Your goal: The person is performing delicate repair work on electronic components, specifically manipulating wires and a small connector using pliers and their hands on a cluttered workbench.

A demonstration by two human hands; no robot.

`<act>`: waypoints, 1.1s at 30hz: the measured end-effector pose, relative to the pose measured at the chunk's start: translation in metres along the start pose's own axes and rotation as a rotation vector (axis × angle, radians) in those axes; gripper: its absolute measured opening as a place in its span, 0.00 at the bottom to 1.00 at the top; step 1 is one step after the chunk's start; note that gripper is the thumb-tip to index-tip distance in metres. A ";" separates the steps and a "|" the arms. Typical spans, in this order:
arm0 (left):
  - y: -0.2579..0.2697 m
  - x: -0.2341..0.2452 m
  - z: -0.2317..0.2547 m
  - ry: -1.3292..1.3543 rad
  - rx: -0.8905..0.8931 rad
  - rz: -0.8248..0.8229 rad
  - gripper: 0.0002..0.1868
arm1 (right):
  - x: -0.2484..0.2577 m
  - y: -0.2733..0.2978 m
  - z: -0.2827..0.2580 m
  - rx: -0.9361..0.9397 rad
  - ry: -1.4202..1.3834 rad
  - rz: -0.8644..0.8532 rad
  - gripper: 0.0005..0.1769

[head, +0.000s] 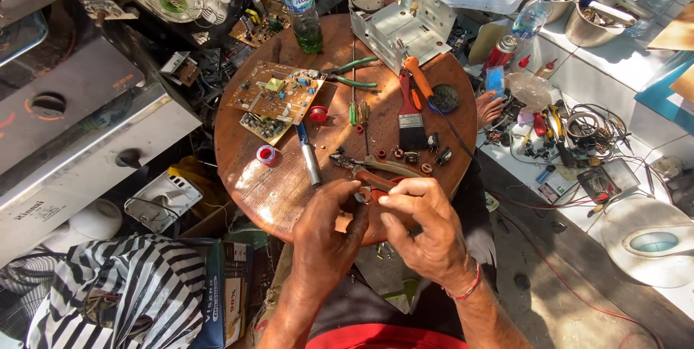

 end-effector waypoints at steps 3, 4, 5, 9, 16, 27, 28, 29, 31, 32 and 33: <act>0.000 0.001 0.012 -0.026 0.025 -0.056 0.21 | 0.000 -0.013 -0.010 0.170 0.170 -0.029 0.15; 0.001 0.000 0.009 -0.024 0.023 -0.056 0.21 | 0.000 -0.012 -0.009 0.171 0.172 -0.029 0.15; 0.003 -0.002 0.006 -0.078 0.008 -0.080 0.21 | 0.000 -0.011 -0.007 0.166 0.162 -0.027 0.12; 0.005 -0.003 0.003 -0.081 0.008 -0.064 0.17 | -0.012 0.000 0.003 -0.057 -0.268 -0.128 0.06; 0.007 -0.005 -0.015 -0.070 0.075 -0.037 0.18 | -0.012 0.001 0.000 -0.046 -0.069 -0.039 0.22; -0.005 0.004 -0.014 0.045 0.052 0.032 0.16 | -0.021 0.016 0.009 -0.175 -0.380 -0.216 0.09; -0.005 0.005 -0.016 0.039 0.058 0.036 0.16 | -0.022 0.012 0.006 -0.175 -0.388 -0.220 0.09; -0.004 0.005 -0.020 0.065 0.091 0.029 0.14 | -0.019 0.009 0.003 -0.180 -0.379 -0.163 0.07; -0.002 0.004 -0.022 0.094 0.131 0.020 0.13 | -0.021 0.007 0.004 -0.192 -0.370 -0.108 0.06; -0.002 0.002 -0.020 0.127 0.119 -0.008 0.13 | -0.020 0.007 0.008 -0.190 -0.266 0.014 0.05; -0.002 0.000 -0.019 0.160 0.106 -0.036 0.14 | -0.018 0.008 0.011 -0.188 -0.160 0.136 0.06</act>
Point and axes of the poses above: each hand's wrist, its own y-axis away from the middle knuckle, its own x-axis out of the back of the hand, z = x × y, the point moved 5 cm from there along -y, towards the middle knuckle, and after that the axes turned 10 degrees about x, right-handed, at the moved point
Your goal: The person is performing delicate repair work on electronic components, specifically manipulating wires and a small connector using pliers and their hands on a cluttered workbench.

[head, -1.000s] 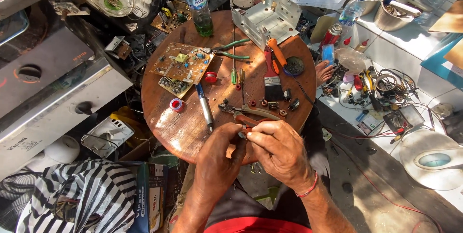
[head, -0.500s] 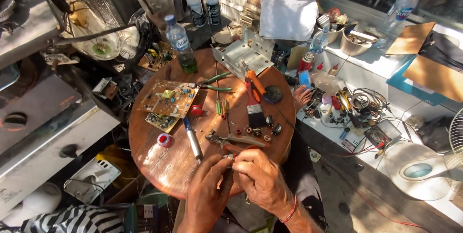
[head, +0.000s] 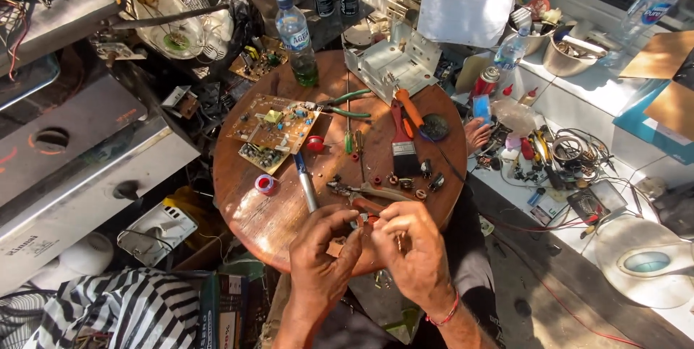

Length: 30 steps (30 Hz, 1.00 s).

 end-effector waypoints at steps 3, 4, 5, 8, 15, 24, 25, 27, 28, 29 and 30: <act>0.002 -0.002 -0.001 0.157 0.074 -0.041 0.15 | 0.006 -0.004 0.005 -0.041 -0.034 0.085 0.09; 0.002 -0.001 -0.001 0.157 0.078 -0.041 0.15 | 0.007 -0.004 0.001 -0.045 -0.035 0.084 0.09; 0.002 -0.002 0.000 0.180 0.069 -0.041 0.15 | 0.009 -0.006 -0.003 -0.035 0.008 0.059 0.07; 0.002 -0.003 0.000 0.156 0.039 -0.035 0.16 | 0.010 -0.006 -0.013 -0.003 0.055 0.000 0.10; 0.003 -0.004 0.012 0.015 -0.022 -0.002 0.17 | 0.004 0.010 0.014 -0.302 -0.219 -0.039 0.10; 0.013 -0.011 -0.009 0.235 0.111 -0.109 0.22 | 0.009 0.010 0.012 -0.218 -0.138 -0.032 0.10; 0.013 -0.011 -0.007 0.236 0.114 -0.109 0.22 | 0.009 0.010 0.011 -0.221 -0.138 -0.033 0.10; 0.014 -0.011 -0.002 0.271 0.096 -0.146 0.23 | 0.008 0.010 0.009 -0.211 -0.124 -0.053 0.09; 0.013 -0.012 -0.002 0.270 0.098 -0.145 0.23 | 0.007 0.011 0.011 -0.211 -0.125 -0.054 0.09; 0.013 -0.011 -0.001 0.218 0.080 -0.121 0.22 | 0.007 0.013 0.013 -0.214 -0.155 -0.037 0.10; 0.013 -0.010 0.000 0.165 0.063 -0.098 0.22 | 0.006 0.014 0.015 -0.216 -0.184 -0.020 0.10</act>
Point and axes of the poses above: each hand's wrist, its own y-axis away from the middle knuckle, its own x-axis out of the back of the hand, z = x × y, the point moved 5 cm from there along -y, towards the middle knuckle, and after that the axes turned 10 degrees about x, right-handed, at the moved point
